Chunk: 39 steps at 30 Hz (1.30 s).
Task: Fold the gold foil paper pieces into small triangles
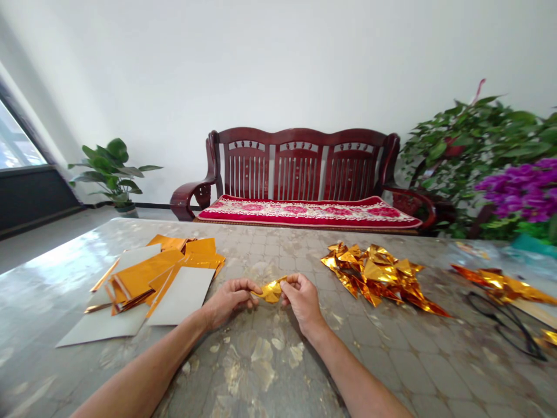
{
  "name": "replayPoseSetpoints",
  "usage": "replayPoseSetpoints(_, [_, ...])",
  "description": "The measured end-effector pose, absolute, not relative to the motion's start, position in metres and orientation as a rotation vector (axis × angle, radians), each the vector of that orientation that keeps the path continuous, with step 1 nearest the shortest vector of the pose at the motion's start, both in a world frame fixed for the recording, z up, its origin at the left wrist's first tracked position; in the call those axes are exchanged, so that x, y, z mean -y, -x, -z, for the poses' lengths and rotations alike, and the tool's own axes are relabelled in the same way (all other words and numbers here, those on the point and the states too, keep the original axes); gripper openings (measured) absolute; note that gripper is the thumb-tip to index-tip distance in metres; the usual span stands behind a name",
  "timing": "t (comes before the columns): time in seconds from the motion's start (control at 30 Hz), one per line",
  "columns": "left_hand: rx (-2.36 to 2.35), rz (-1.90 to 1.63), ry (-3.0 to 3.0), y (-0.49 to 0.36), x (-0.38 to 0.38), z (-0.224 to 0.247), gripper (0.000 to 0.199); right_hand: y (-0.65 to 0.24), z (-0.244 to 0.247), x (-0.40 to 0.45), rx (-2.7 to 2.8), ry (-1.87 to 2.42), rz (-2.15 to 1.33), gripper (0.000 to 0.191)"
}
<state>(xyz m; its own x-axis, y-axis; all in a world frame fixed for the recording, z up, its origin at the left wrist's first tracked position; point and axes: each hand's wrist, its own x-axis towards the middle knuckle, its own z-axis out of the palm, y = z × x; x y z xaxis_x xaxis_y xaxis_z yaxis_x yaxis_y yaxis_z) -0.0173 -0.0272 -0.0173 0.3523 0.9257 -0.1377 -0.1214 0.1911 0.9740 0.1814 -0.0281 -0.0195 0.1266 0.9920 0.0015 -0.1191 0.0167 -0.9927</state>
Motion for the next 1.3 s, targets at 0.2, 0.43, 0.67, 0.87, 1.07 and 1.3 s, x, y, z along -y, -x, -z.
replayPoseSetpoints(0.2, [-0.871,-0.89,-1.152,0.021,0.025,0.026,0.038,-0.184,0.021,0.026,1.033,1.188,-1.154,0.032])
replayPoseSetpoints(0.43, [-0.903,-0.977,-1.193,0.016,0.024,0.027,0.041,-0.184,0.02,0.028,1.041,1.167,-1.187,0.034])
replayPoseSetpoints(0.67, [-0.988,-1.076,-1.249,0.013,0.022,0.03,0.036,-0.184,0.021,0.029,1.09,1.149,-1.195,0.029])
replayPoseSetpoints(0.87, [-1.128,-1.22,-1.401,0.012,0.02,0.035,0.02,-0.183,0.021,0.028,1.197,1.124,-1.154,0.021])
replayPoseSetpoints(1.07, [-1.277,-1.315,-1.658,0.013,0.025,0.031,0.007,-0.188,0.023,0.024,1.402,1.194,-0.964,0.016])
replayPoseSetpoints(1.3, [-1.286,-1.254,-1.876,0.018,0.023,0.034,0.006,-0.192,0.021,0.024,1.575,1.257,-0.79,0.012])
